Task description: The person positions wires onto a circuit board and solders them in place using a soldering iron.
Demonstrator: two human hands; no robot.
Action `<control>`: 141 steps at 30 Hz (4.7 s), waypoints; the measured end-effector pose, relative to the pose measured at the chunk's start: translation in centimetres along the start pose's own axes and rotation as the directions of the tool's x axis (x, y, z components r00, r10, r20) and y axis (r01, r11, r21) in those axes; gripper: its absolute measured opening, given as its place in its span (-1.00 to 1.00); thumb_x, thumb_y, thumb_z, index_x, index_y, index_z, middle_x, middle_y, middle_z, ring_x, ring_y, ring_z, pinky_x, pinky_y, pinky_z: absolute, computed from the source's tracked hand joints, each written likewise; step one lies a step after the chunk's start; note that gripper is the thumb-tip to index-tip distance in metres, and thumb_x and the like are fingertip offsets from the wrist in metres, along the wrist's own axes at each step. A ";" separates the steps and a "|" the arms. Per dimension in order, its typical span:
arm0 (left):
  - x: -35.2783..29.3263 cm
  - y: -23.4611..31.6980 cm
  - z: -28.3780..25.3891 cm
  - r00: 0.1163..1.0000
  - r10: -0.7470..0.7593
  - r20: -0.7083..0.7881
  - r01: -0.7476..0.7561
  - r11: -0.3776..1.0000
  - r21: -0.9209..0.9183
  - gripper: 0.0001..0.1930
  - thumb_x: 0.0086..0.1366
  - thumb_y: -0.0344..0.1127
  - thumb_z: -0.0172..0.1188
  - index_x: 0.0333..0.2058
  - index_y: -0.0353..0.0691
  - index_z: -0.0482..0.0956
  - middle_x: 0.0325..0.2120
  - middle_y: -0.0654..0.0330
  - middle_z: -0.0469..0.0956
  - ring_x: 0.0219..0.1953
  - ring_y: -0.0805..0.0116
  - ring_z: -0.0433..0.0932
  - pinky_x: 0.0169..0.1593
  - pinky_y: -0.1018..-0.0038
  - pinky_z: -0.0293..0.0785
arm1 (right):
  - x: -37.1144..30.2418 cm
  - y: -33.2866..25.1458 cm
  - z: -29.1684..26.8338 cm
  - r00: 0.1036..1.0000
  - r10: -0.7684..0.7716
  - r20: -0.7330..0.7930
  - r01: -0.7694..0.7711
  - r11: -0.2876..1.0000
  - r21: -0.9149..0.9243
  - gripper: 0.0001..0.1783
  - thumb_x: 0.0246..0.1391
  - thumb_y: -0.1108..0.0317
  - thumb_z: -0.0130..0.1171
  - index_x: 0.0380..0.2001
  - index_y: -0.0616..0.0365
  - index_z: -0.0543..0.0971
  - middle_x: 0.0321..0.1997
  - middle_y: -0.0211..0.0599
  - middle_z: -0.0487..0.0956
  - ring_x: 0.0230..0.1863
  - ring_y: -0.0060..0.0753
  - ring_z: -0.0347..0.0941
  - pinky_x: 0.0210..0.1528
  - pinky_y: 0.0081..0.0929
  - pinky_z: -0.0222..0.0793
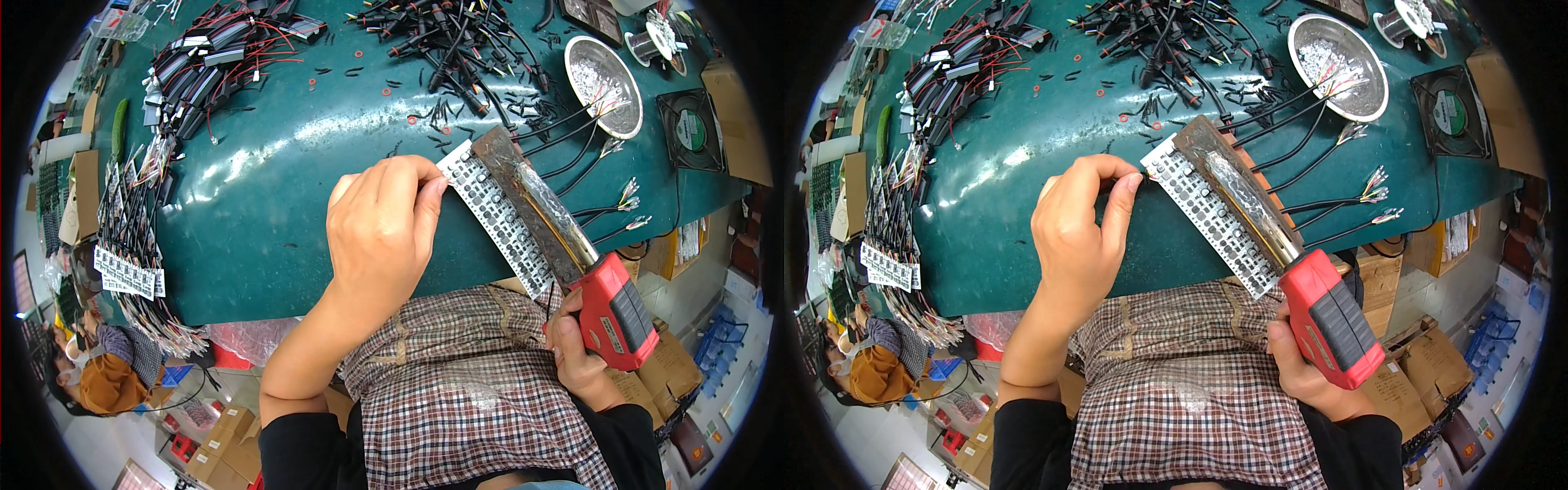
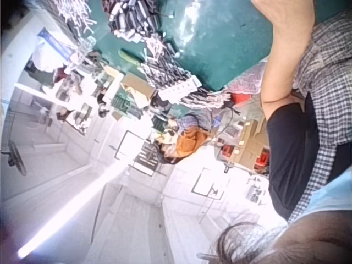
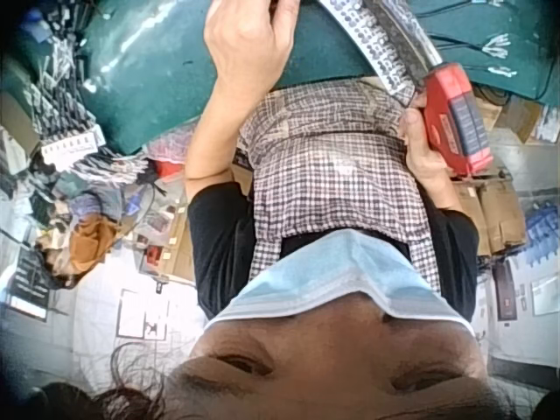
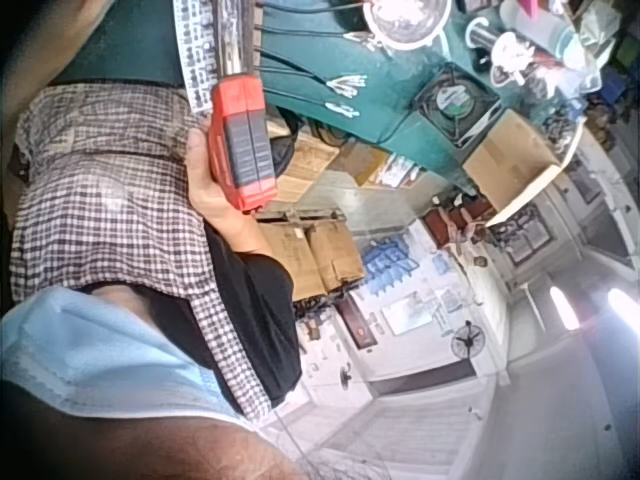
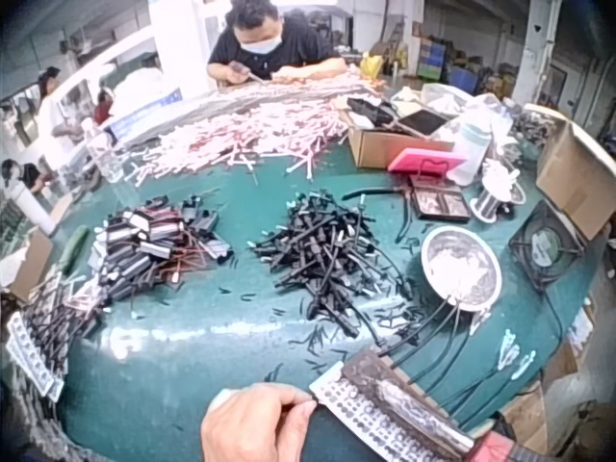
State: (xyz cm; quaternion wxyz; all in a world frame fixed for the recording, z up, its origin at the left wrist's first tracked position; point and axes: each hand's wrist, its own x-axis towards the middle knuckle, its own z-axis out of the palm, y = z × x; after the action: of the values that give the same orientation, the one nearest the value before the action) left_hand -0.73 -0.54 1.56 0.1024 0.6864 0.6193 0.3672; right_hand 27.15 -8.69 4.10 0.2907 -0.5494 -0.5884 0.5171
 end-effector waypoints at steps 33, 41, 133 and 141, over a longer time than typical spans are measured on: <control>13.6 -3.5 2.4 0.988 -0.127 -0.091 0.104 0.969 -0.226 -0.69 0.36 -0.14 0.30 -0.26 -0.33 0.64 -0.32 0.01 0.66 -0.25 0.08 0.65 -0.11 0.23 0.54 | -0.4 -0.1 -0.7 0.993 -0.010 -0.116 0.026 0.990 0.137 -0.70 0.38 0.29 0.07 0.02 0.24 0.32 -0.65 -0.48 0.29 -0.73 -0.65 0.12 -0.60 -0.58 0.21; 5.4 1.8 -5.4 0.938 -0.292 0.188 0.343 0.701 -0.625 -0.86 0.24 -0.51 0.42 -0.24 -0.32 0.66 -0.40 0.28 0.64 -0.37 0.56 0.61 -0.24 0.65 0.54 | 0.3 -0.8 -0.2 0.995 -0.033 -0.090 0.049 0.982 0.181 -0.66 0.34 0.37 0.11 0.07 0.21 0.29 -0.40 -0.32 0.40 -0.62 -0.62 0.25 -0.55 -0.57 0.27; -2.2 2.2 1.4 0.990 -0.103 -0.092 0.110 0.991 0.079 -0.84 0.04 -0.48 0.49 -0.41 -0.20 0.68 -0.48 0.28 0.63 -0.56 0.39 0.56 -0.49 0.49 0.45 | -0.6 -1.2 -1.3 0.970 0.216 0.114 -0.201 0.971 -0.129 -0.64 0.14 0.45 0.37 0.02 0.24 0.61 -0.21 -0.21 0.65 -0.22 -0.28 0.60 -0.14 -0.35 0.51; -1.5 1.7 0.4 0.994 -0.103 -0.026 0.103 0.994 0.034 -0.86 0.06 -0.45 0.49 -0.41 -0.23 0.69 -0.46 0.22 0.67 -0.49 0.31 0.61 -0.41 0.44 0.51 | -1.5 -0.8 -2.0 0.957 0.253 0.145 -0.224 0.956 -0.190 -0.62 0.14 0.43 0.37 0.04 0.23 0.60 -0.21 -0.20 0.64 -0.18 -0.25 0.60 -0.11 -0.33 0.51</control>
State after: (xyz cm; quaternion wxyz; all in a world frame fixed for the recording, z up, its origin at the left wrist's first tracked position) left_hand 0.93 -2.19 1.69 0.1016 0.6509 0.6614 0.3585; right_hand 29.00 -9.39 5.74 0.1270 -0.5940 -0.5824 0.5403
